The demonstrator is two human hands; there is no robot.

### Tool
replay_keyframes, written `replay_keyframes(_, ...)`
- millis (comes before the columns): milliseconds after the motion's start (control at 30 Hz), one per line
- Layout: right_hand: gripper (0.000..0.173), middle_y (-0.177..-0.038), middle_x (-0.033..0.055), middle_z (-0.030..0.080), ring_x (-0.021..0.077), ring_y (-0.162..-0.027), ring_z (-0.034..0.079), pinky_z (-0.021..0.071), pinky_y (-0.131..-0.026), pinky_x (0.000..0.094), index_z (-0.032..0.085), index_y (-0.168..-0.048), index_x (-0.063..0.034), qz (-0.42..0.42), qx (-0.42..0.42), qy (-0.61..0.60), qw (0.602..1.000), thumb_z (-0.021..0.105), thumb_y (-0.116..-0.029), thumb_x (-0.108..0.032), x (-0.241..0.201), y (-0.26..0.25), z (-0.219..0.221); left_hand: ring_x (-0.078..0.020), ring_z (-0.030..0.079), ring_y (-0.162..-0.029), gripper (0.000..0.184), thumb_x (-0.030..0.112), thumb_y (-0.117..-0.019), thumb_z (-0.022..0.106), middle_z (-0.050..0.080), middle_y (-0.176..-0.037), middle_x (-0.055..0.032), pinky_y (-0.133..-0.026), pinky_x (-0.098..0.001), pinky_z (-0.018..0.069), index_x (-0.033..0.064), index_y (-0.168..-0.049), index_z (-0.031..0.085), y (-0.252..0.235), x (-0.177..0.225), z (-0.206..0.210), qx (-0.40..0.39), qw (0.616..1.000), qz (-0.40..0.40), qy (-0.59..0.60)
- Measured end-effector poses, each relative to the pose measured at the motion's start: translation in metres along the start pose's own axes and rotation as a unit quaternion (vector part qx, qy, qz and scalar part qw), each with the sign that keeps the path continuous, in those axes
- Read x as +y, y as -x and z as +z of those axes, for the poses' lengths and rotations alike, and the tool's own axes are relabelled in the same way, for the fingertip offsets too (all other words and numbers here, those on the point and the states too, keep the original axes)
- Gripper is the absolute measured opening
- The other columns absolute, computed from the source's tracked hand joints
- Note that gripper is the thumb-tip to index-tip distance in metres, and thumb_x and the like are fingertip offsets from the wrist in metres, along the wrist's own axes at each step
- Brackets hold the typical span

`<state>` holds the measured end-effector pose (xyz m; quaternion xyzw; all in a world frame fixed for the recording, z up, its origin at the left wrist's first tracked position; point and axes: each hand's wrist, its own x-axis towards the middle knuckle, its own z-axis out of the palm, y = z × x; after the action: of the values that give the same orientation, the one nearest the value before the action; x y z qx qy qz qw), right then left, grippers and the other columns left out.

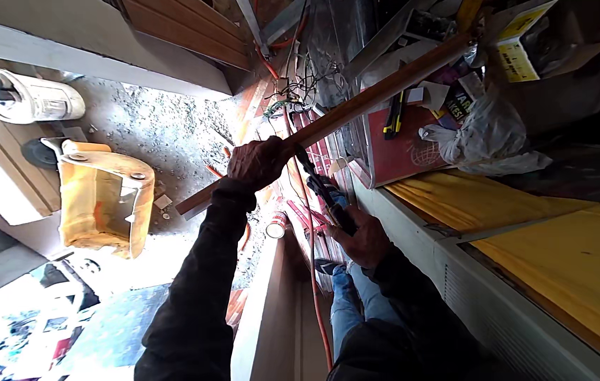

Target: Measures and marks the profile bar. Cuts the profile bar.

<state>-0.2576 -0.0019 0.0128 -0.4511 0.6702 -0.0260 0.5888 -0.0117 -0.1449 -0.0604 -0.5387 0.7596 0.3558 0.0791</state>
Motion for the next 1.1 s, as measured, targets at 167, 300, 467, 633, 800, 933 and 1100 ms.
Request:
replay_keyframes(167, 0.031, -0.076, 0.0057, 0.063, 0.0147, -0.068, 0.061, 0.0505, -0.065, 0.0362, 0.067, -0.099, -0.0044, 0.007, -0.011, -0.003, 1.0, 0.069, -0.0921, -0.035, -0.002, 0.0005, -0.0027, -0.0384, 0.069, -0.071, 0.05, 0.053, -0.104, 0.045, 0.067, -0.077, -0.0153, -0.061, -0.0595, 0.0505, 0.0078, -0.104, 0.066, 0.0004, -0.001, 0.0017, 0.002, 1.0, 0.008, -0.004)
replay_keyframes(300, 0.03, -0.074, 0.0039, 0.062, 0.0132, -0.067, 0.06, 0.0499, -0.064, 0.0346, 0.067, -0.097, -0.0058, 0.006, -0.009, -0.005, 1.0, 0.069, -0.0919, -0.035, -0.0015, 0.0011, -0.0026, -0.0384, 0.069, -0.072, 0.05, 0.053, -0.1038, 0.046, 0.067, -0.076, -0.0158, -0.061, -0.0591, 0.0504, 0.0072, -0.103, 0.067, 0.0009, -0.0012, 0.0029, 0.006, 1.0, 0.011, -0.003)
replay_keyframes(467, 0.03, -0.074, 0.0039, 0.061, 0.0133, -0.066, 0.059, 0.049, -0.064, 0.0342, 0.066, -0.097, -0.005, 0.006, -0.014, 0.001, 1.0, 0.069, -0.0922, -0.035, -0.0031, 0.0004, -0.0028, -0.0385, 0.069, -0.072, 0.05, 0.053, -0.1037, 0.046, 0.067, -0.076, -0.016, -0.061, -0.0591, 0.0505, 0.0073, -0.103, 0.066, 0.0017, -0.0017, 0.0036, 0.005, 1.0, 0.007, 0.0)
replay_keyframes(633, 0.031, -0.072, 0.0049, 0.061, 0.0154, -0.065, 0.059, 0.0493, -0.062, 0.0367, 0.066, -0.095, -0.0047, 0.003, 0.001, 0.009, 1.0, 0.069, -0.0925, -0.035, -0.0022, 0.0007, -0.0003, -0.0383, 0.069, -0.071, 0.05, 0.053, -0.104, 0.046, 0.067, -0.076, -0.0156, -0.06, -0.0587, 0.0506, 0.0073, -0.103, 0.067, 0.0027, -0.0027, 0.0049, 0.012, 1.0, 0.013, -0.004)
replay_keyframes(800, 0.031, -0.071, 0.0068, 0.062, 0.018, -0.064, 0.061, 0.0502, -0.061, 0.0393, 0.067, -0.094, -0.0031, -0.006, 0.024, 0.018, 1.0, 0.069, -0.0921, -0.034, -0.0001, 0.0011, 0.0036, -0.0383, 0.069, -0.073, 0.05, 0.052, -0.1047, 0.045, 0.068, -0.079, -0.0158, -0.062, -0.0599, 0.0511, 0.0067, -0.106, 0.067, 0.0031, 0.0001, 0.0027, 0.004, 1.0, 0.011, 0.001)
replay_keyframes(933, 0.034, -0.072, 0.0058, 0.063, 0.0162, -0.065, 0.061, 0.0504, -0.062, 0.0375, 0.067, -0.094, -0.0042, -0.002, 0.033, 0.016, 0.999, 0.068, -0.0926, -0.038, -0.0025, 0.0031, 0.0057, -0.038, 0.069, -0.072, 0.05, 0.052, -0.1049, 0.044, 0.067, -0.077, -0.0155, -0.062, -0.0593, 0.0508, 0.0072, -0.104, 0.067, 0.0038, -0.0003, 0.0044, 0.005, 1.0, 0.013, -0.001)
replay_keyframes(1100, 0.032, -0.076, 0.0056, 0.064, 0.0159, -0.069, 0.063, 0.0514, -0.066, 0.0378, 0.067, -0.097, -0.0053, 0.024, 0.01, -0.005, 1.0, 0.067, -0.0938, -0.037, -0.0069, 0.0027, 0.0049, -0.0378, 0.07, -0.074, 0.048, 0.05, -0.1049, 0.045, 0.069, -0.079, -0.0155, -0.063, -0.0591, 0.0521, 0.0075, -0.105, 0.067, 0.0056, 0.0002, 0.0061, 0.003, 1.0, 0.017, 0.0)
